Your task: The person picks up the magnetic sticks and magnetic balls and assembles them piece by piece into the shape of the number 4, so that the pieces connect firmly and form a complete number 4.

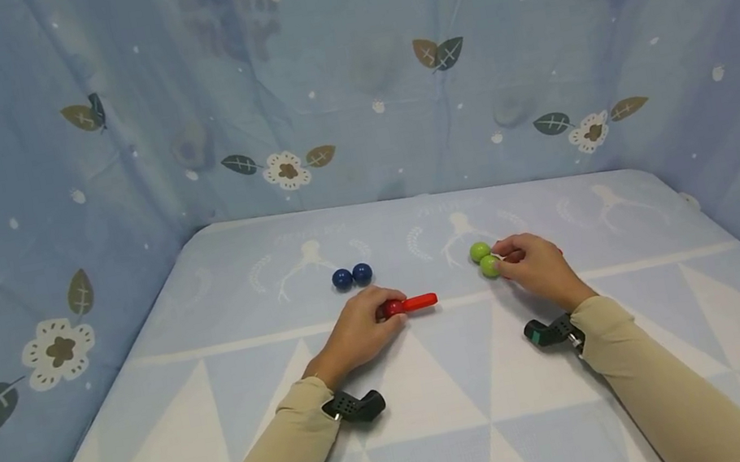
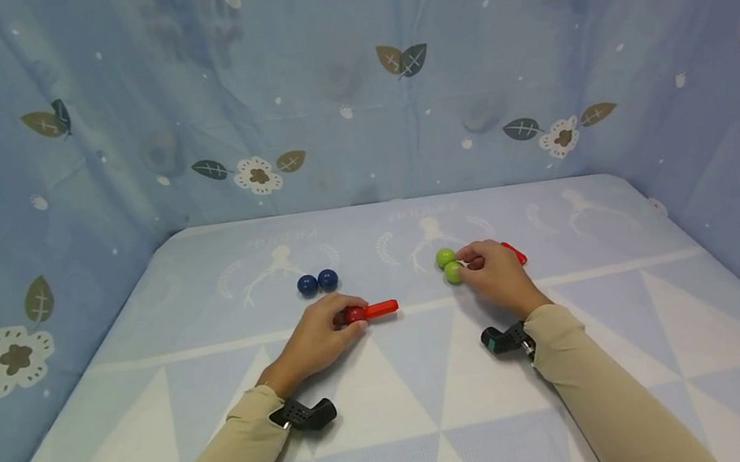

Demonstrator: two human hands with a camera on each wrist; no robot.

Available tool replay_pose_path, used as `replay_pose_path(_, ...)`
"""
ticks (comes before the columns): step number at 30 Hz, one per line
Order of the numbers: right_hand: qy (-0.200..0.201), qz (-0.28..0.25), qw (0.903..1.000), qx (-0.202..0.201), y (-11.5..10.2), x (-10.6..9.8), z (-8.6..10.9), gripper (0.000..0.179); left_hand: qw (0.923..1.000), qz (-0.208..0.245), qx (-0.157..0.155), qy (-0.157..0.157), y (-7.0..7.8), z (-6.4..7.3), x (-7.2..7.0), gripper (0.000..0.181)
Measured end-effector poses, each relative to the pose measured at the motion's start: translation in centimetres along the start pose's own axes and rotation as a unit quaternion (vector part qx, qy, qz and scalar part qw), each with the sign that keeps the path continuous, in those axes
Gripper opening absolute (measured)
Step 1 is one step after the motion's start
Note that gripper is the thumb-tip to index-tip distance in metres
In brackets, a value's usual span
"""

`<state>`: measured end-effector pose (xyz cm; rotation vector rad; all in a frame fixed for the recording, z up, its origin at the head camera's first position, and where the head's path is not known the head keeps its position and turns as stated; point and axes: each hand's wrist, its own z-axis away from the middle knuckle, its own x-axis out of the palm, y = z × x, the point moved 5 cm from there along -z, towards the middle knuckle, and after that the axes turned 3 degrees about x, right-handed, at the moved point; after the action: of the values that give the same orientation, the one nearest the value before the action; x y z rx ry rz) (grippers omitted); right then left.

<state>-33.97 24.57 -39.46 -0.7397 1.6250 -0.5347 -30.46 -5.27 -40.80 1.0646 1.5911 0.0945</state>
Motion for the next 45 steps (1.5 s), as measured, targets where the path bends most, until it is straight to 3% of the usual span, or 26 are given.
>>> replay_pose_path(25, -0.016, 0.005, 0.9998, -0.007, -0.38, 0.31, 0.15, 0.031, 1.0000, 0.002, -0.005, 0.001, 0.09, -0.20, -0.57, 0.027)
replay_pose_path(34, -0.023, 0.032, 0.9990, -0.022, -0.08, 0.43, 0.37, 0.039, 0.9999, 0.009, -0.012, -0.004, 0.02, 0.10, 0.02, 0.026)
replay_pose_path(45, -0.033, 0.039, 0.9985, -0.020, -0.04, 0.54, 0.61, 0.035, 0.9999, 0.010, -0.011, 0.001, 0.07, 0.08, 0.26, 0.024)
